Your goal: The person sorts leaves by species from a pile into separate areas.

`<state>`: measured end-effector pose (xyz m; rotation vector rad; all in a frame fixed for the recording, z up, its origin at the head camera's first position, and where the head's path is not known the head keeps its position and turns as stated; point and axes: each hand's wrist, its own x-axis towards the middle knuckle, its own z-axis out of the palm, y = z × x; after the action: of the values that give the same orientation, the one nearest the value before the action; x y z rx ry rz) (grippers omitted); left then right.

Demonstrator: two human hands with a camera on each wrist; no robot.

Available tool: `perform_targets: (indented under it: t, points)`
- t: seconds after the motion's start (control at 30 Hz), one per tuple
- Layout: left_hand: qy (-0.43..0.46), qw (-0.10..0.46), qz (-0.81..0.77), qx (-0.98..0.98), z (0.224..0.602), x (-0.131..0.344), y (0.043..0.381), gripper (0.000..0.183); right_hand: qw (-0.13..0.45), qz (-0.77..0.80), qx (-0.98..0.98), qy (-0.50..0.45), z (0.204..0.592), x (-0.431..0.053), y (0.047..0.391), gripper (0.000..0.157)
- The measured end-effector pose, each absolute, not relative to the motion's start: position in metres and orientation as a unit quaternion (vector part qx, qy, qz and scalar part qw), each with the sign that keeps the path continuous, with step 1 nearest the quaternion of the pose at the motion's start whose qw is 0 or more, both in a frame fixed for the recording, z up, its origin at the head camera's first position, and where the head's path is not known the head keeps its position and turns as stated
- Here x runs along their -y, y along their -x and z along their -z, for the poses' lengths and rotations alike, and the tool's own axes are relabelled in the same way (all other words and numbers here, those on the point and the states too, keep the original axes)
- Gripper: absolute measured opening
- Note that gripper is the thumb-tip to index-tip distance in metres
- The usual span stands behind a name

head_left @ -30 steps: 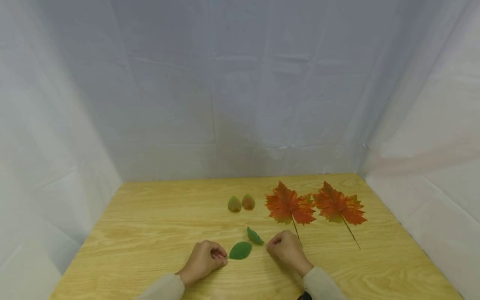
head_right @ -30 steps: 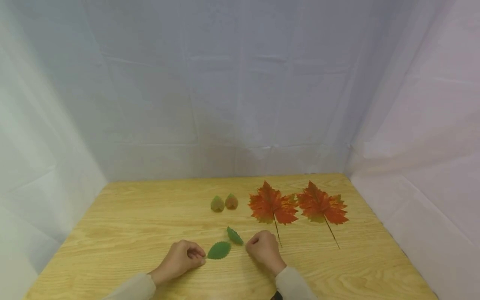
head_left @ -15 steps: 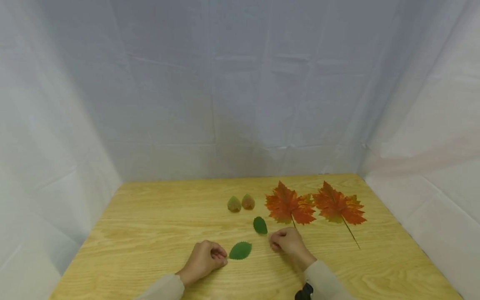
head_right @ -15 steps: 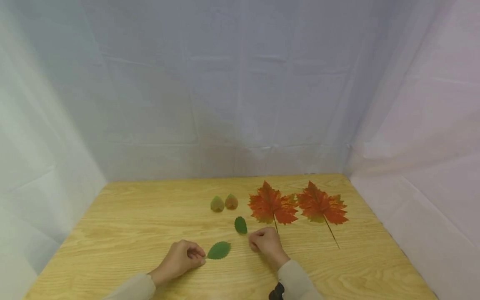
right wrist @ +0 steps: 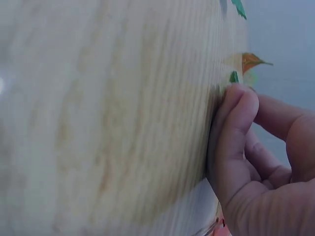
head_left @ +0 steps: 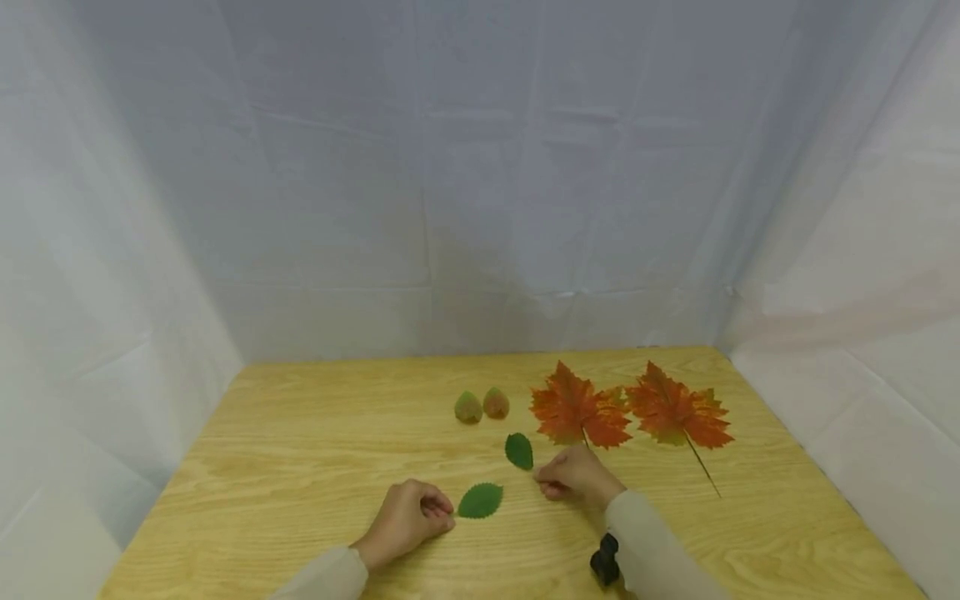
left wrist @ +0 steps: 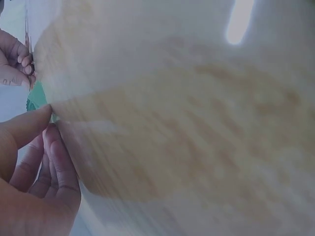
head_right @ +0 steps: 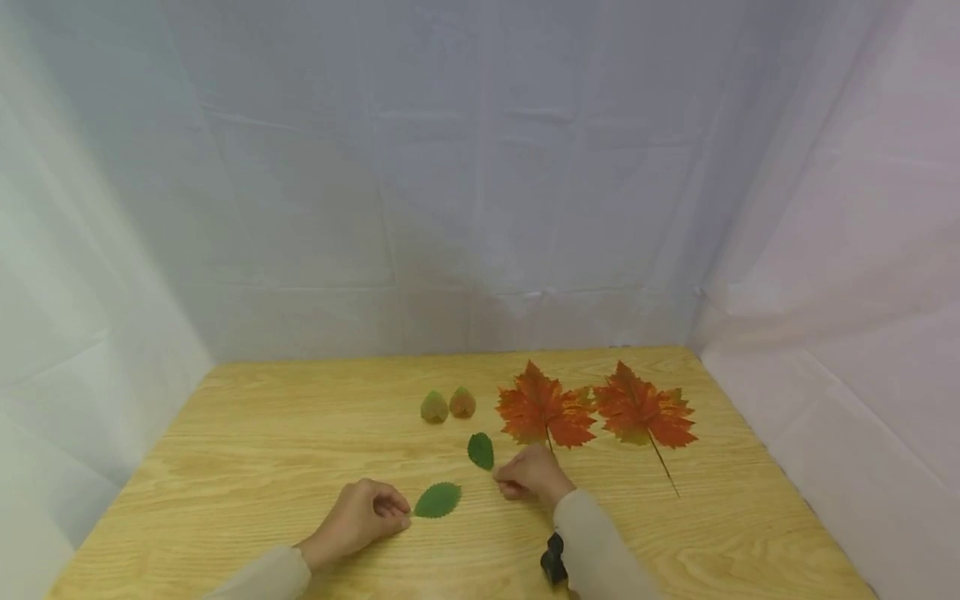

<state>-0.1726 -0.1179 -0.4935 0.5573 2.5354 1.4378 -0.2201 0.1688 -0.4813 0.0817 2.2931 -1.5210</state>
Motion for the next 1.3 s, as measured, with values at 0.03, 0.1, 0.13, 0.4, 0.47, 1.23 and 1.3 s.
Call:
perform_targets:
  t: [0.03, 0.1, 0.13, 0.4, 0.47, 1.23, 1.3]
  points:
    - [-0.186, 0.086, -0.482, -0.852, 0.494, 0.118, 0.173, 0.008, 0.204, 0.547, -0.811, -0.029, 0.481, -0.17, 0.222, 0.018]
    - [-0.186, 0.086, -0.48, -0.853, 0.494, 0.118, 0.173, 0.008, 0.222, 0.555, -0.801, -0.032, 0.48, -0.17, 0.224, 0.016]
    - [-0.186, 0.085, -0.479, -0.854, 0.494, 0.118, 0.173, 0.008, 0.226, 0.557, -0.799, -0.032, 0.481, -0.17, 0.225, 0.016]
    - [-0.188, 0.087, -0.477, -0.854, 0.493, 0.119, 0.173, 0.007, 0.217, 0.55, -0.805, -0.044, 0.477, -0.164, 0.224, 0.014]
    - [-0.189, 0.088, -0.477, -0.854, 0.493, 0.118, 0.173, 0.007, 0.216, 0.545, -0.81, -0.039, 0.476, -0.163, 0.224, 0.015]
    - [-0.187, 0.086, -0.472, -0.857, 0.494, 0.118, 0.173, 0.006, 0.212, 0.535, -0.817, -0.044, 0.481, -0.159, 0.224, 0.014]
    - [-0.187, 0.088, -0.474, -0.856, 0.493, 0.118, 0.173, 0.006, 0.208, 0.534, -0.819, -0.043, 0.48, -0.159, 0.224, 0.014]
